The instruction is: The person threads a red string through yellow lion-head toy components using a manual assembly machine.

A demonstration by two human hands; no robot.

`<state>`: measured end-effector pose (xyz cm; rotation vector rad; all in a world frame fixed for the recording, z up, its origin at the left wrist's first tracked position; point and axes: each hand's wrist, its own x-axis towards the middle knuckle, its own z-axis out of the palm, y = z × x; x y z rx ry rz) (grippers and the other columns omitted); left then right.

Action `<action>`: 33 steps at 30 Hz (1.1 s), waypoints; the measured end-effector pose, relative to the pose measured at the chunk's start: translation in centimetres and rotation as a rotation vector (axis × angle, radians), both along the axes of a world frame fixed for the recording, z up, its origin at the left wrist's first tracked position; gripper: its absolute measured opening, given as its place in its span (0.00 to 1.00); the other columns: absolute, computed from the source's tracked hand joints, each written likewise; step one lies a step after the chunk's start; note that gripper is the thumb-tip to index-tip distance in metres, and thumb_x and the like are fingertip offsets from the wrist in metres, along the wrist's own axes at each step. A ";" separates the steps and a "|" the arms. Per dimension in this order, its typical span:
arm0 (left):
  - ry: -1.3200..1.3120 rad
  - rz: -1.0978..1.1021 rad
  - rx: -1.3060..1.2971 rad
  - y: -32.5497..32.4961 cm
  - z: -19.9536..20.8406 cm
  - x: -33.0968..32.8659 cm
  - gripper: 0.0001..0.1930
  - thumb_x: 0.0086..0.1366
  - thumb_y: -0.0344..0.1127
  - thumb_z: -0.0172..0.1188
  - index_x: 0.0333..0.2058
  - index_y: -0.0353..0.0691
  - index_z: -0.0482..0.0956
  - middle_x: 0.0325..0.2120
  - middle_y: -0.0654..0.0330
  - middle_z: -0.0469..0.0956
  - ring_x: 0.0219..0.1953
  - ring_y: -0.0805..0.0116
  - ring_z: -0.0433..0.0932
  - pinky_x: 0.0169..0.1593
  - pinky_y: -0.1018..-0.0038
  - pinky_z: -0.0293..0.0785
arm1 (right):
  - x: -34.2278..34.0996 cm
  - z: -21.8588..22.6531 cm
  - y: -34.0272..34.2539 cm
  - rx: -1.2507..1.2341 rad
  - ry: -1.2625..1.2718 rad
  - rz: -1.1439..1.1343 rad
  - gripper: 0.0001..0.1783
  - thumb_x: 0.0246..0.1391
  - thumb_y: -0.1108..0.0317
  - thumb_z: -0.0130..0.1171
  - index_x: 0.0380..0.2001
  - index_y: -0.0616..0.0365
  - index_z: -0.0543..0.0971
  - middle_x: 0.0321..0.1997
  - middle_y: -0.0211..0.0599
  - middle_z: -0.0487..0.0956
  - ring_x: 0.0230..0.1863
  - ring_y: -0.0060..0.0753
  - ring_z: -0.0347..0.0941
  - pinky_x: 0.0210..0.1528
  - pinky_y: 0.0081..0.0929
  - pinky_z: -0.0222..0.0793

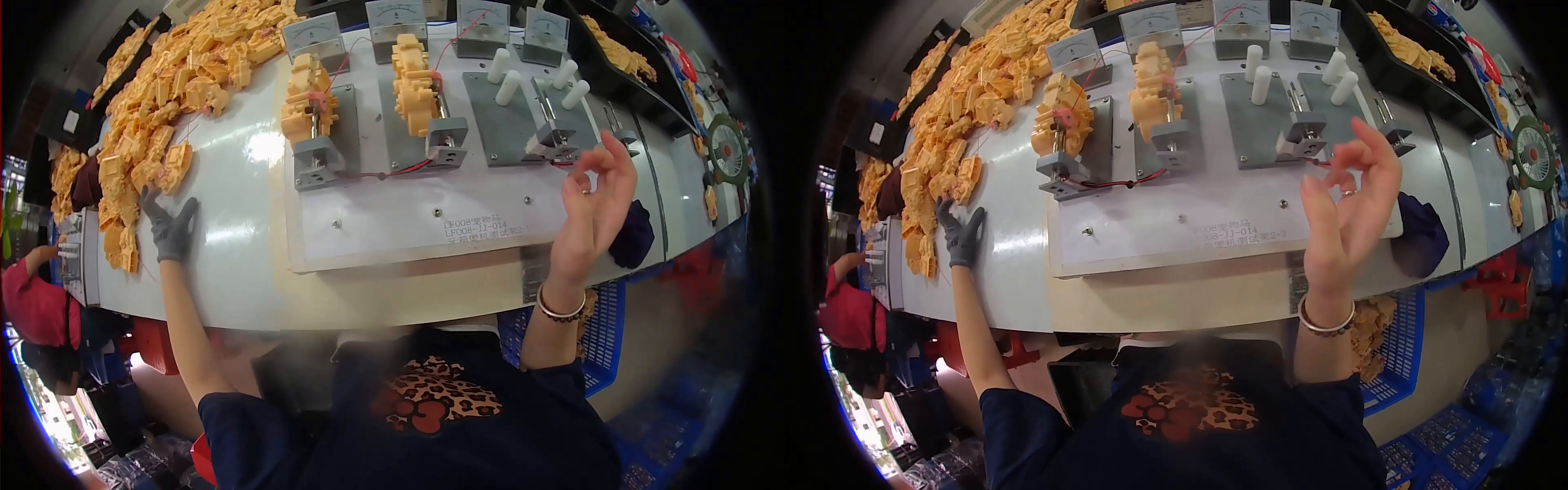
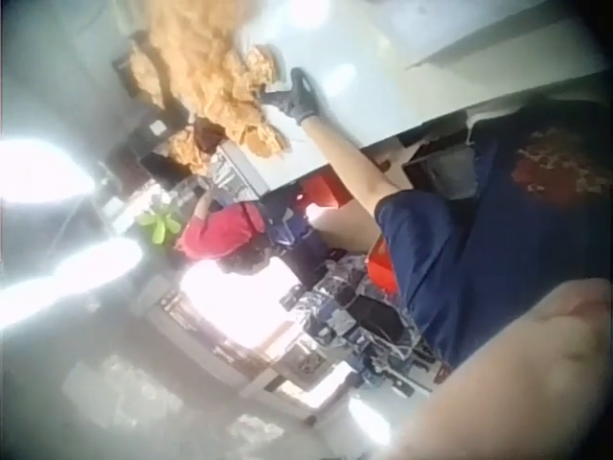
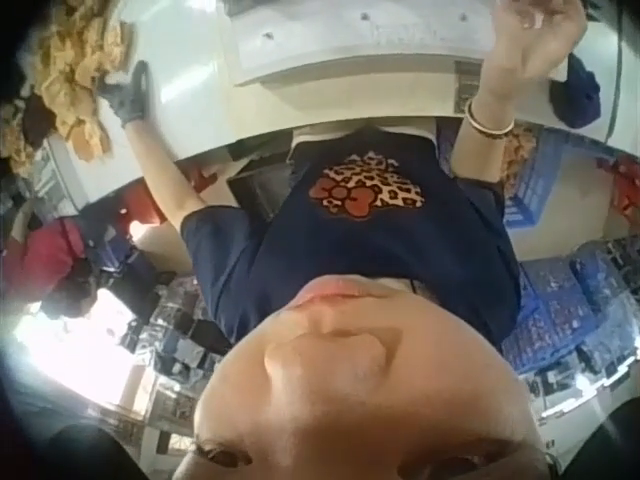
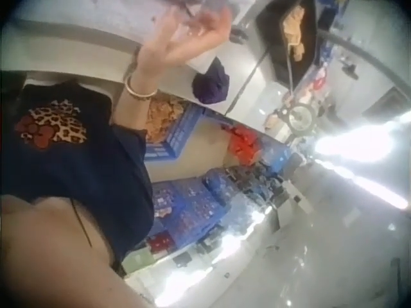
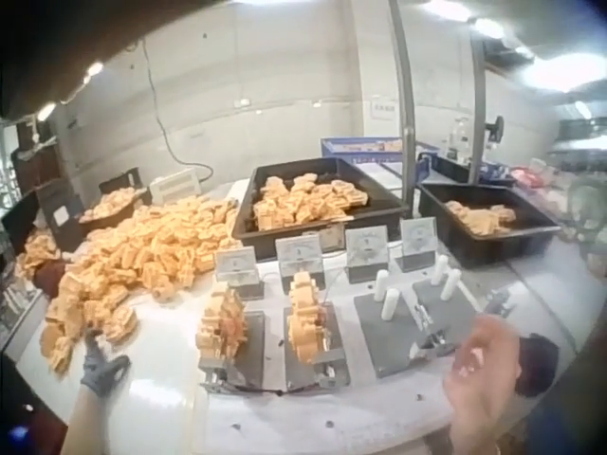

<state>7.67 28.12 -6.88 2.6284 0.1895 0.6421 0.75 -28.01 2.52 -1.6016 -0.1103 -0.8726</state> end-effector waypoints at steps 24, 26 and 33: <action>-0.358 -0.990 0.427 -35.0 23.0 6.6 0.16 0.49 0.23 0.62 0.38 0.42 0.73 0.43 0.55 0.72 0.45 0.61 0.73 0.48 0.68 0.71 | -0.2 -1.0 -2.5 -0.255 -0.019 0.220 0.23 0.30 0.72 0.59 0.37 0.61 0.73 0.30 0.35 0.72 0.27 0.27 0.67 0.28 0.22 0.61; -0.224 -0.981 0.717 -41.5 24.1 5.7 0.15 0.46 0.25 0.61 0.35 0.44 0.75 0.43 0.52 0.71 0.44 0.54 0.72 0.45 0.64 0.71 | 0.0 -1.4 -2.6 -0.275 -0.010 0.221 0.23 0.31 0.72 0.59 0.38 0.60 0.73 0.32 0.36 0.73 0.28 0.30 0.69 0.29 0.23 0.63; -0.039 -1.613 0.418 -42.9 20.2 8.1 0.18 0.47 0.18 0.61 0.37 0.43 0.74 0.38 0.59 0.72 0.43 0.59 0.75 0.46 0.71 0.72 | -0.5 -1.0 -2.4 -0.275 0.019 0.236 0.25 0.29 0.72 0.57 0.38 0.63 0.70 0.30 0.35 0.69 0.28 0.28 0.64 0.33 0.22 0.62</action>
